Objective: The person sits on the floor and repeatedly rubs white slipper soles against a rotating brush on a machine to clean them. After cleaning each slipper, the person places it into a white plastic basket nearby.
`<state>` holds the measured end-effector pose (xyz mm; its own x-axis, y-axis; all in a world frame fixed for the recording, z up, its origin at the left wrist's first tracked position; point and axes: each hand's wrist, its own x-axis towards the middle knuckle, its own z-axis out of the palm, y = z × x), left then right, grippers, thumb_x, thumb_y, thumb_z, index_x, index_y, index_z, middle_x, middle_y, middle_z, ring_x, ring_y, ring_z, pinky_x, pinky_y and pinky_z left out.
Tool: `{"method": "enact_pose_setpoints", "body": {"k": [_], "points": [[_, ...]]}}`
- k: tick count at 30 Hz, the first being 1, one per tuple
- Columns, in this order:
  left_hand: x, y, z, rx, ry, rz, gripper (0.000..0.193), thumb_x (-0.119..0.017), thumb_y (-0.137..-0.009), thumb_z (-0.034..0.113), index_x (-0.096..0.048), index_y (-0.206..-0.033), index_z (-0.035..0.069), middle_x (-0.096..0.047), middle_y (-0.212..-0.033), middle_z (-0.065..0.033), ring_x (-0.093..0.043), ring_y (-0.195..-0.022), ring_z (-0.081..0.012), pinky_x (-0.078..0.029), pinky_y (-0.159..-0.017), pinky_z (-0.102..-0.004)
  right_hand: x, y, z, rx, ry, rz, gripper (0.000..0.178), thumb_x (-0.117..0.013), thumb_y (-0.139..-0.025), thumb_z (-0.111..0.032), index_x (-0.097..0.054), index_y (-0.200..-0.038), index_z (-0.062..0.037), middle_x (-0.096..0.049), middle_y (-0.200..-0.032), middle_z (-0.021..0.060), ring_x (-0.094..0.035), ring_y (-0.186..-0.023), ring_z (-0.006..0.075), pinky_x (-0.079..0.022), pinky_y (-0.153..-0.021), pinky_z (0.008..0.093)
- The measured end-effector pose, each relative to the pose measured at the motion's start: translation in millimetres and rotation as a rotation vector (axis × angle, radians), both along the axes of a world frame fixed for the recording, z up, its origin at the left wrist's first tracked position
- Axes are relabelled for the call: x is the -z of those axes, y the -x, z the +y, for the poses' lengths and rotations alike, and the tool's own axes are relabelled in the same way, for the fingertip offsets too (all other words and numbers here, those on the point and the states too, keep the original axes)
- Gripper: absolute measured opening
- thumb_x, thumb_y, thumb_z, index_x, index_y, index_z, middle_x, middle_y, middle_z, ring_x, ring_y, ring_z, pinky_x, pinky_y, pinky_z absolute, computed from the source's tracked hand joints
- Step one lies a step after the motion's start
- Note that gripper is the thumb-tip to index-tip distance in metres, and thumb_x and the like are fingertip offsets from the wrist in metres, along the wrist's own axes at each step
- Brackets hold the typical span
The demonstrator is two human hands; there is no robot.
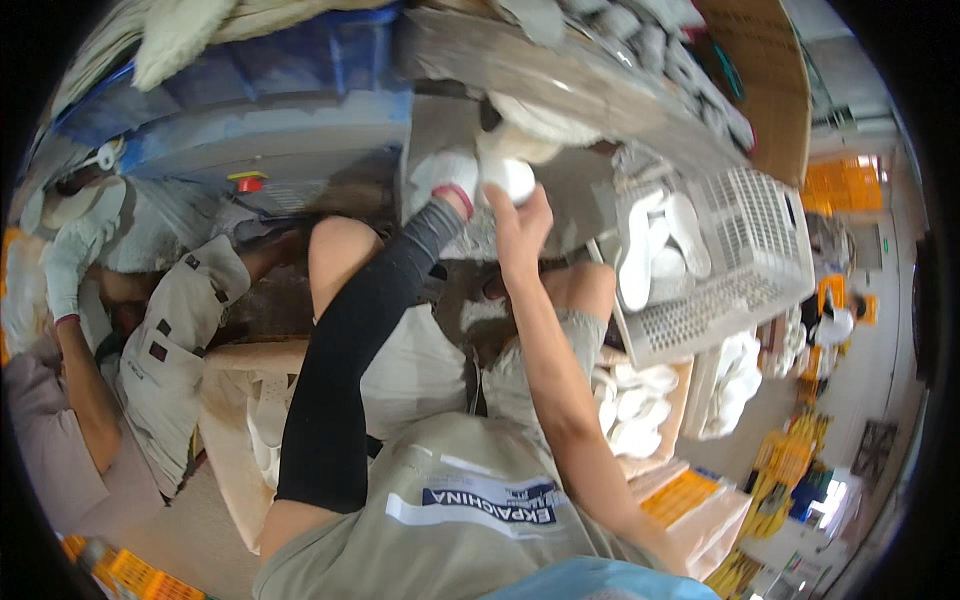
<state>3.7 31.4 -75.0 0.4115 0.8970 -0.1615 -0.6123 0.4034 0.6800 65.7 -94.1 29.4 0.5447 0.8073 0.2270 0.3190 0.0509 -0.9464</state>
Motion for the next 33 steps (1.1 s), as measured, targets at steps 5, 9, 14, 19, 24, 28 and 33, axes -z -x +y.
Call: {"method": "enact_pose_setpoints", "body": {"k": [5,9,14,19,24,28,33], "points": [[-39.1,5.3,-64.8,0.106,0.152,-0.192,0.036,-0.049,-0.107,0.038,-0.063,-0.123,0.01,-0.07,-0.111,-0.0114,-0.068,-0.096,-0.0269,-0.056,-0.084,-0.0417,-55.8,8.4,-67.8,0.016,0.155,-0.201,0.038,-0.085,-0.079,-0.019,-0.064,-0.102,0.0037,-0.07,-0.086,0.0191,-0.067,-0.077,0.0251,-0.053,-0.071,0.0372],[-23.6,-18.0,-87.9,0.346,0.224,-0.943,0.043,-0.044,-0.108,0.047,-0.061,-0.127,0.012,-0.069,-0.116,-0.0079,-0.067,-0.101,-0.0233,-0.056,-0.088,-0.0391,-43.6,-12.6,-80.6,-0.15,0.116,-0.654,0.041,-0.085,-0.081,-0.018,-0.063,-0.108,0.0034,-0.071,-0.088,0.0209,-0.071,-0.08,0.0345,-0.055,-0.072,0.0401],[16.2,-51.3,-17.3,-0.155,0.172,-0.198,0.036,-0.046,-0.108,0.041,-0.065,-0.111,0.011,-0.071,-0.1,-0.006,-0.066,-0.091,-0.0218,-0.053,-0.081,-0.0362,9.2,-48.5,-10.2,-0.181,0.069,-0.629,0.041,-0.081,-0.084,-0.026,-0.064,-0.107,0.0028,-0.072,-0.085,0.0229,-0.07,-0.078,0.0439,-0.054,-0.073,0.0435],[36.6,-72.4,-24.8,-0.229,0.041,-0.343,0.039,-0.043,-0.109,0.04,-0.063,-0.114,0.007,-0.068,-0.109,-0.0061,-0.062,-0.096,-0.0198,-0.052,-0.083,-0.0354,5.9,-45.0,24.9,-0.061,0.168,-0.691,0.038,-0.083,-0.082,-0.023,-0.066,-0.102,0.0043,-0.072,-0.082,0.0233,-0.071,-0.075,0.0395,-0.055,-0.072,0.0422],[35.9,-68.6,-17.9,-0.23,0.065,-0.273,0.044,-0.039,-0.109,0.044,-0.059,-0.125,0.008,-0.065,-0.118,-0.006,-0.061,-0.105,-0.0203,-0.051,-0.091,-0.0359,-36.8,-26.4,-12.2,-0.311,0.221,-0.353,0.061,-0.08,-0.08,-0.013,-0.054,-0.133,0.0035,-0.072,-0.096,0.0198,-0.07,-0.09,0.0301,-0.054,-0.088,0.039],[13.1,-50.0,7.1,-0.148,0.042,-0.243,0.05,-0.036,-0.11,0.048,-0.055,-0.133,0.009,-0.063,-0.126,-0.006,-0.06,-0.113,-0.0207,-0.05,-0.098,-0.0363,-76.1,-15.1,-19.0,-0.352,0.508,-0.725,0.058,-0.073,-0.082,-0.009,-0.05,-0.133,0.0053,-0.071,-0.098,0.0295,-0.066,-0.093,0.052,-0.054,-0.085,0.0473],[-21.4,-32.0,-69.1,0.086,0.409,-0.515,0.057,-0.032,-0.11,0.053,-0.05,-0.143,0.01,-0.061,-0.135,-0.006,-0.059,-0.122,-0.0212,-0.049,-0.105,-0.0368,-98.1,-10.3,-72.9,-0.275,0.425,-0.846,0.036,-0.077,-0.081,-0.011,-0.059,-0.109,0.0032,-0.069,-0.09,0.025,-0.066,-0.079,0.0453,-0.051,-0.069,0.0481]]}}
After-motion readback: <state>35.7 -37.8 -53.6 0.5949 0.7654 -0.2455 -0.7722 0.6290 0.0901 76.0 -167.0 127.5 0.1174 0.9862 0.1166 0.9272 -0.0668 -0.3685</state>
